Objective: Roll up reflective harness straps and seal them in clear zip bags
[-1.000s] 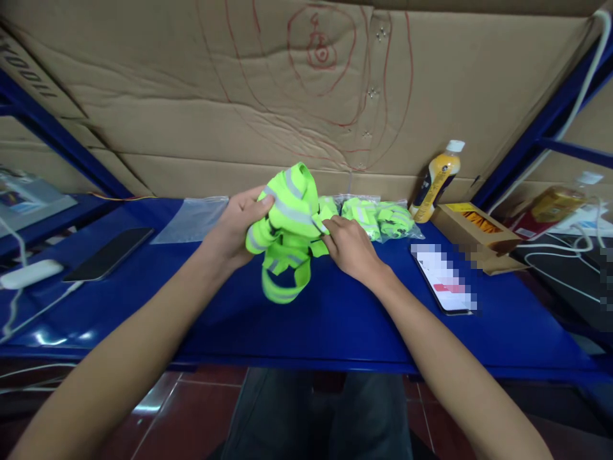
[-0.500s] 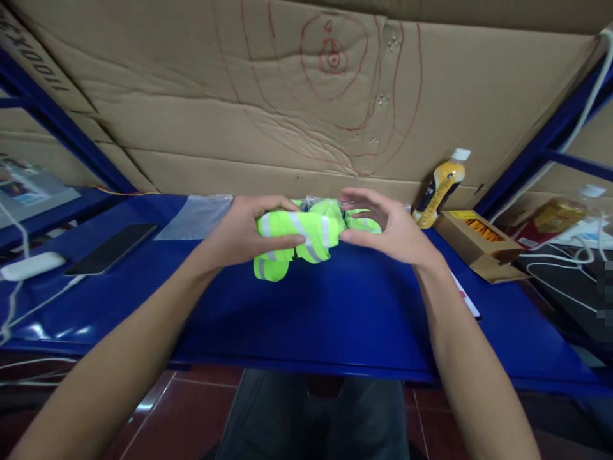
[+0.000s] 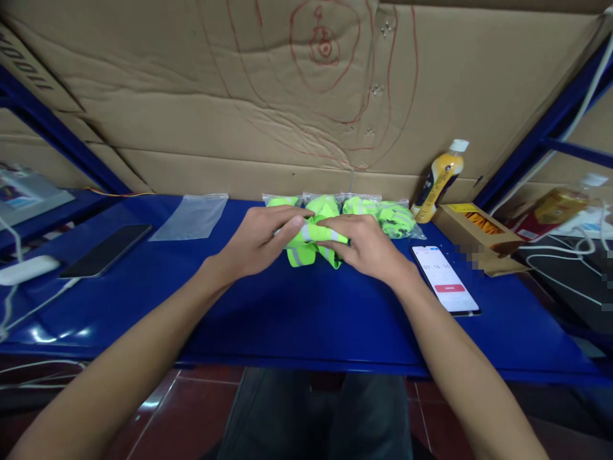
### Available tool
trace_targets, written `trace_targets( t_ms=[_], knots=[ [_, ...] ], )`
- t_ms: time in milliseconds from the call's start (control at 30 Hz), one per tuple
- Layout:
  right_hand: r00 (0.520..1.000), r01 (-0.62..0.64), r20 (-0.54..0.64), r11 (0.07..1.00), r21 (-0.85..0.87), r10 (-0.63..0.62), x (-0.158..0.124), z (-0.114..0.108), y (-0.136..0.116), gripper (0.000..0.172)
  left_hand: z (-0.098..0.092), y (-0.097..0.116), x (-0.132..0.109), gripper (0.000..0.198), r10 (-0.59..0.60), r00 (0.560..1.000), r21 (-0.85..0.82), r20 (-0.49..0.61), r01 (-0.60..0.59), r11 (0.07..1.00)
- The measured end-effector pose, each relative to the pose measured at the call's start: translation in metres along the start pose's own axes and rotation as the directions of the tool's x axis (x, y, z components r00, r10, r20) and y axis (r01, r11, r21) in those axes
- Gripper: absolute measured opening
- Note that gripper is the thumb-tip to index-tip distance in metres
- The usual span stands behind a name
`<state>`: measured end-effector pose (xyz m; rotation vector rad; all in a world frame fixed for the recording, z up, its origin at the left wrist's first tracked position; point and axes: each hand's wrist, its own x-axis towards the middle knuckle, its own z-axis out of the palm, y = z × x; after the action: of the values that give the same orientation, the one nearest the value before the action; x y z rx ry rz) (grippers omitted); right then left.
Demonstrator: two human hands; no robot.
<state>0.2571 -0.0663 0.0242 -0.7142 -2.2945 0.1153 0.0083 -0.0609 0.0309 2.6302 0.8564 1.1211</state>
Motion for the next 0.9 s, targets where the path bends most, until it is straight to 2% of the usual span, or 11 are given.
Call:
trace_targets(
  t_ms=[133, 267, 333, 400, 467, 533, 600, 633, 700, 767, 900],
  knots=[
    [0.984, 0.159, -0.070, 0.986, -0.047, -0.162, -0.005, 0.016, 0.005, 0.038, -0.012, -0.001, 0.001, 0.050, -0.200, 0.969, -0.005, 0.148, 0.203, 0.979],
    [0.973, 0.178, -0.132, 0.979, -0.097, -0.190, -0.009, 0.026, 0.006, 0.051, -0.020, -0.011, 0.002, 0.050, -0.242, 0.913, -0.216, 0.328, 0.322, 0.922],
    [0.962, 0.203, -0.157, 0.971, -0.128, -0.221, -0.009, 0.026, 0.005, 0.061, -0.020, -0.015, 0.002, 0.056, -0.259, 0.896, -0.279, 0.360, 0.369, 0.887],
    [0.964, 0.209, -0.141, 0.969, -0.132, -0.227, -0.007, 0.025, 0.002, 0.069, -0.018, -0.018, 0.002, 0.057, -0.281, 0.897, -0.302, 0.341, 0.388, 0.871],
    [0.982, 0.169, -0.062, 0.979, -0.113, -0.177, -0.004, 0.023, -0.001, 0.078, -0.015, -0.020, 0.002, 0.056, -0.274, 0.922, -0.261, 0.273, 0.345, 0.902],
    [0.995, 0.099, 0.028, 0.992, -0.083, -0.097, -0.001, 0.021, -0.003, 0.089, -0.010, -0.020, 0.001, 0.053, -0.234, 0.957, -0.112, 0.169, 0.255, 0.960],
    [0.998, 0.016, 0.060, 0.998, -0.055, -0.013, 0.001, 0.020, -0.002, 0.097, -0.004, -0.020, -0.002, 0.048, -0.137, 0.982, 0.060, 0.130, 0.130, 0.990],
    [0.998, -0.021, 0.059, 0.999, -0.033, 0.023, 0.002, 0.018, 0.000, 0.095, 0.000, -0.019, -0.004, 0.048, -0.076, 0.987, 0.121, 0.139, 0.059, 0.991],
    [0.993, -0.094, 0.068, 0.995, 0.029, 0.092, 0.002, 0.015, 0.002, 0.086, 0.007, -0.016, -0.008, 0.050, 0.043, 0.982, 0.162, 0.185, -0.074, 0.984],
    [0.980, -0.180, 0.100, 0.979, 0.093, 0.171, 0.003, 0.010, 0.003, 0.074, 0.012, -0.014, -0.011, 0.051, 0.118, 0.973, 0.149, 0.199, -0.149, 0.978],
    [0.943, -0.322, 0.121, 0.941, 0.107, 0.310, 0.004, 0.004, -0.004, 0.041, 0.009, -0.012, -0.008, 0.038, 0.137, 0.979, 0.085, 0.148, -0.151, 0.985]
  ],
)
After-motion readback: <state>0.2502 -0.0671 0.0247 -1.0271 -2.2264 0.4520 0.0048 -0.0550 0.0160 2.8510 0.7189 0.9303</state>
